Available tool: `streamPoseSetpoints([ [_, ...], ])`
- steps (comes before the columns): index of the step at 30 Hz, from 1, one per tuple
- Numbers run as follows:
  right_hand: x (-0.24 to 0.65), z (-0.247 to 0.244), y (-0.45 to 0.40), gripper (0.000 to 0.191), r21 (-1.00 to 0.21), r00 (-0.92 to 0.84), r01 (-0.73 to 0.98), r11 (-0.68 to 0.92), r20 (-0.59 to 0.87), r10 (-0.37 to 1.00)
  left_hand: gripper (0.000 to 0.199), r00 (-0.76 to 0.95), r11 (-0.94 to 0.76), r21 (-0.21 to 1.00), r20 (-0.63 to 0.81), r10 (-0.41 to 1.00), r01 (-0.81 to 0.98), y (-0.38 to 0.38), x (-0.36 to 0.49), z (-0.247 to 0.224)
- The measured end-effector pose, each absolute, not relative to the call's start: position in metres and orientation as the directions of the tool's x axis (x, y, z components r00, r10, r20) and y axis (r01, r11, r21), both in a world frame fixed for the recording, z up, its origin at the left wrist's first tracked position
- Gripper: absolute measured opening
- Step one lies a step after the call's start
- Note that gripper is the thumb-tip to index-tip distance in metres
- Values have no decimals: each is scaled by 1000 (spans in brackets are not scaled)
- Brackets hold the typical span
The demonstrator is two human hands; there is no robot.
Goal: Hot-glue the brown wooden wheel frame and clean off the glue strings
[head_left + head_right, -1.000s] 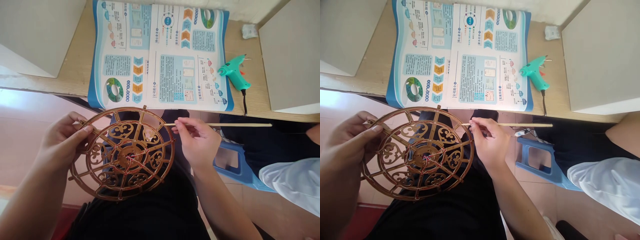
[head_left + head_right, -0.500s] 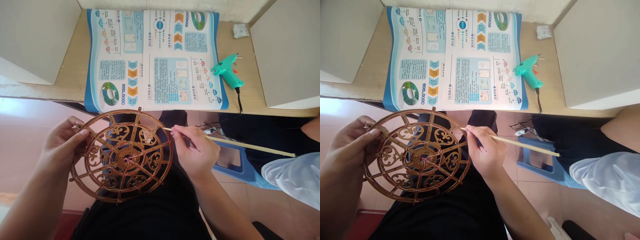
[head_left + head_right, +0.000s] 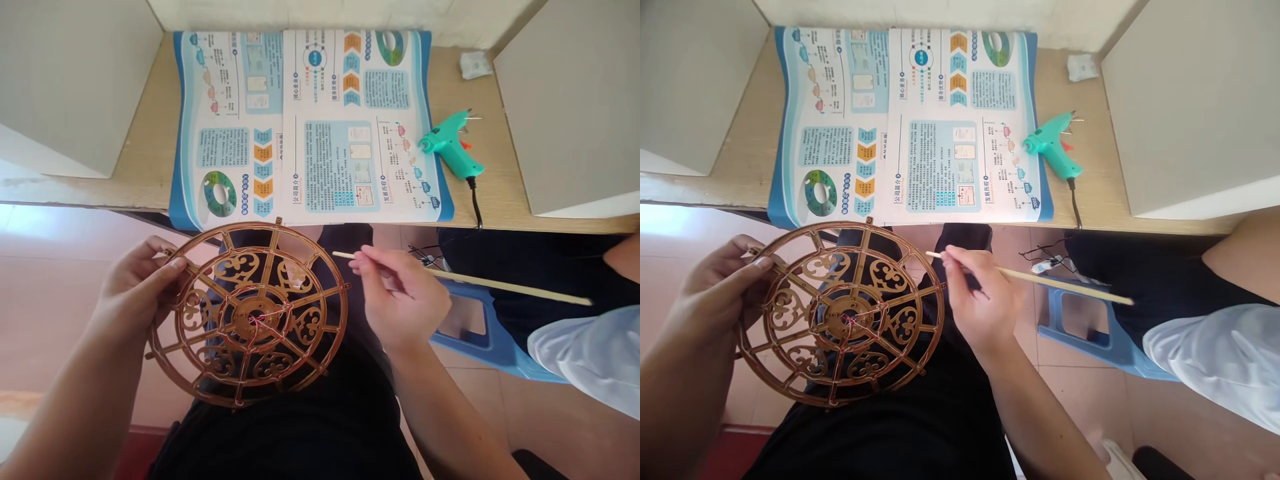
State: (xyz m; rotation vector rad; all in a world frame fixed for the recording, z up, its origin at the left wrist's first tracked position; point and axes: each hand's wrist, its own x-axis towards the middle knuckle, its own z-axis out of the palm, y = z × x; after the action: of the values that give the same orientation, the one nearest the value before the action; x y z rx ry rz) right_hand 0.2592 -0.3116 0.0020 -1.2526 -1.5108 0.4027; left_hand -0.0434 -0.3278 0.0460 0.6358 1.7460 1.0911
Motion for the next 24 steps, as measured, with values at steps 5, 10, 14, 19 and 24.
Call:
streamPoseSetpoints([
  [5, 277, 9, -304, 15, -904, 430, 337, 264, 397, 811, 46, -358, 445, 888, -456, 815, -118, -320, -63, 43],
  [10, 289, 22, -287, 33, -949, 430, 224, 223, 302, 851, 57, -343, 390, 907, -422, 839, -160, -300, -76, 50],
  [14, 287, 45, -236, 27, -868, 287, 233, 438, 491, 822, 49, -203, 304, 937, -336, 920, -174, -252, -71, 64],
  [19, 261, 94, -127, 32, -775, 86, 189, 603, 625, 776, 39, 76, 259, 965, -256, 964, -41, -148, -53, 93],
  [24, 221, 113, -15, 61, -883, -199, -201, 424, 460, 865, 41, 270, 299, 952, -306, 913, 69, -42, -47, 90],
])
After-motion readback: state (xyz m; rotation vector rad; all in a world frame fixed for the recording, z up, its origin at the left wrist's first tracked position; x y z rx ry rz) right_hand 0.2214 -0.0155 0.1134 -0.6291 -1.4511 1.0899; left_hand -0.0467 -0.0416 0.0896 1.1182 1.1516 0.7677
